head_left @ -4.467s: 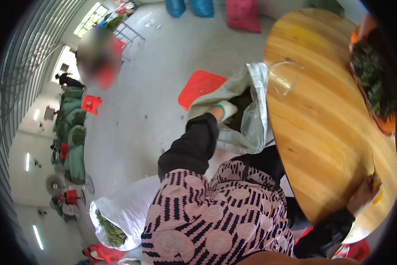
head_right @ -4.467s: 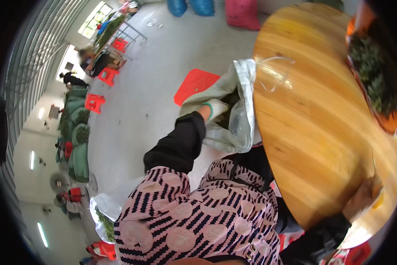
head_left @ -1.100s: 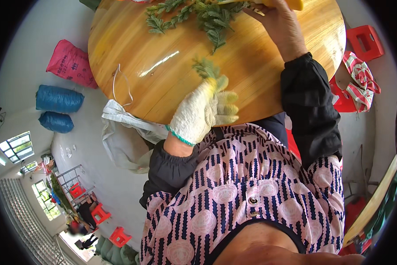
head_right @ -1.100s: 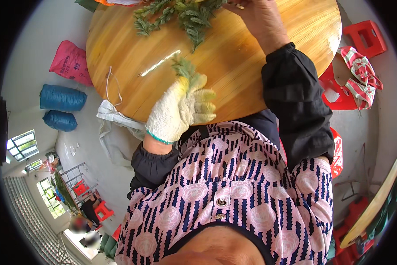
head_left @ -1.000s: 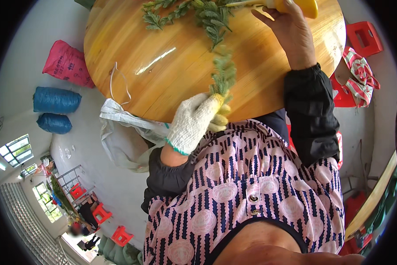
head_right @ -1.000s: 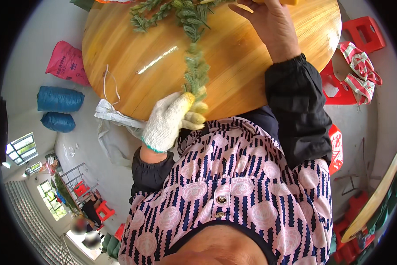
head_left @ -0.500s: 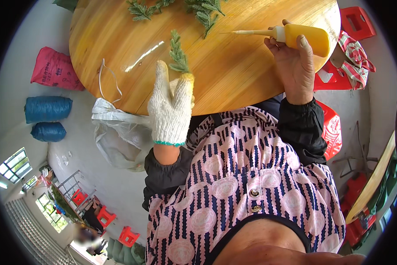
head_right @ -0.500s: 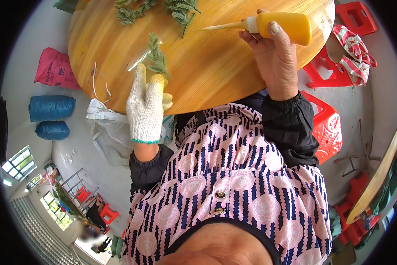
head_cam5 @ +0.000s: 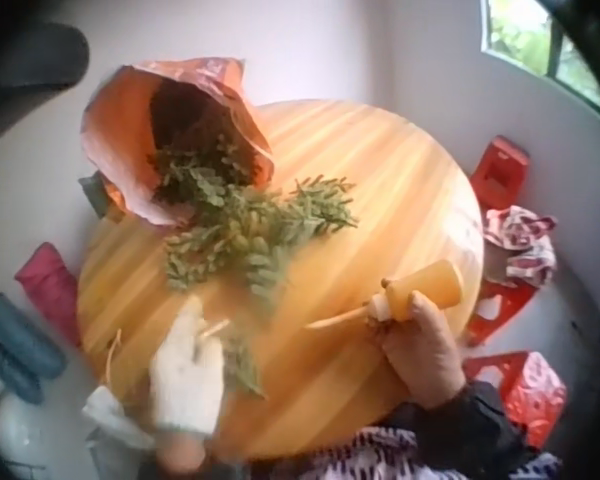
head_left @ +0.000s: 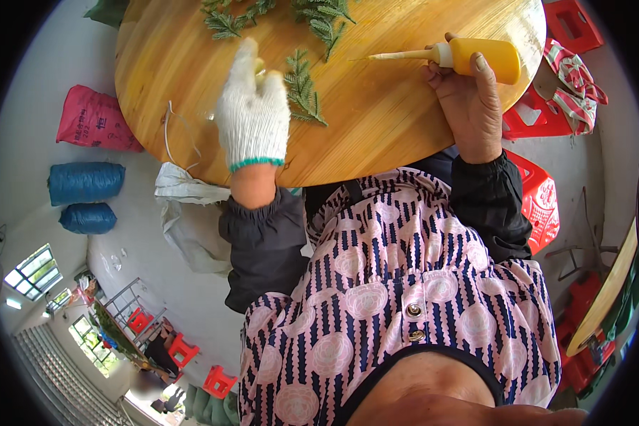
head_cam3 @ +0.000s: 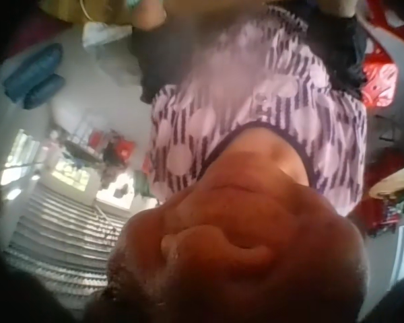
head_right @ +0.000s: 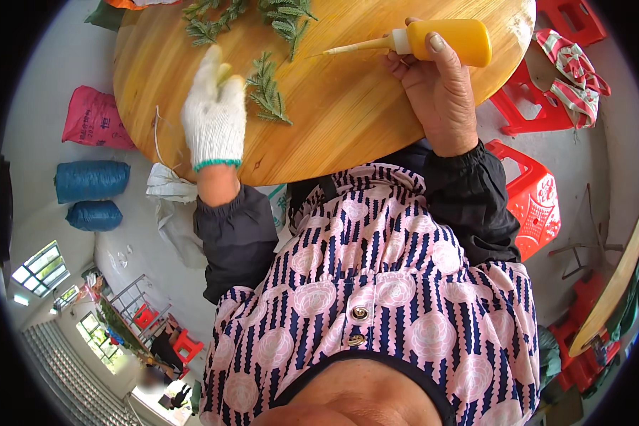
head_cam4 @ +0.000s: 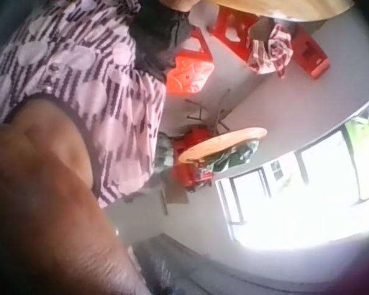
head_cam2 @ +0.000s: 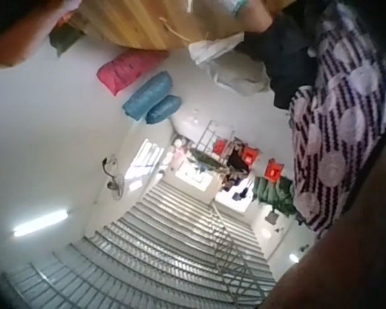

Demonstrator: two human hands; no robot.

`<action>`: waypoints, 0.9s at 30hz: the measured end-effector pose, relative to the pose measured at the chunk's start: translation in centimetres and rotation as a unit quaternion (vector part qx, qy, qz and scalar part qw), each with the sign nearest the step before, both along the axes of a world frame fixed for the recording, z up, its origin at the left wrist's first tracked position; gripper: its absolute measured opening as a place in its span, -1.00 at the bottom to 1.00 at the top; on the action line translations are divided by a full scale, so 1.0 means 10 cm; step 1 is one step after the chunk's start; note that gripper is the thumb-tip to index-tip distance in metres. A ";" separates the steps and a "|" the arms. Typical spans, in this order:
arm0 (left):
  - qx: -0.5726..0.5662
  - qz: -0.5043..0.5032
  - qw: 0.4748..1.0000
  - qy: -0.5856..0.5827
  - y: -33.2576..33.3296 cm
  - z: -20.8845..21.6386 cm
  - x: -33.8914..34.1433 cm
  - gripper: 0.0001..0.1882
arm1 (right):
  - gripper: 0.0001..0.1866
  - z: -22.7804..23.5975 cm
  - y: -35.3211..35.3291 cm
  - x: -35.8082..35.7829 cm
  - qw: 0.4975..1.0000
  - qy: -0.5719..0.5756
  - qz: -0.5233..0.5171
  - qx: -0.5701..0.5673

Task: Applying adhesive or coating from a squeeze bottle to artificial plant branches.

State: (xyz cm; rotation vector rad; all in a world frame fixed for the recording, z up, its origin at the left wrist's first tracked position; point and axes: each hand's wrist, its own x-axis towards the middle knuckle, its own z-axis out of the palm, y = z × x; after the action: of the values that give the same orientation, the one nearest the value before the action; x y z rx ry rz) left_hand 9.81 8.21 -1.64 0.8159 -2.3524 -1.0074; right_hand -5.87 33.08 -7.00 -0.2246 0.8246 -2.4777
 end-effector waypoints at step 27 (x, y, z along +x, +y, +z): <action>0.433 0.125 0.854 0.261 0.27 -0.17 0.25 -0.52 | -0.45 0.21 -0.49 0.55 0.994 0.096 0.025 0.054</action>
State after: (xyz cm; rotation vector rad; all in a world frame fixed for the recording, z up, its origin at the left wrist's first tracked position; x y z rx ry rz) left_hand 12.34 10.95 -3.35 0.9441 -1.2399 -1.9067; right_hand -0.39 28.13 -4.93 -0.4447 1.0174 -2.3818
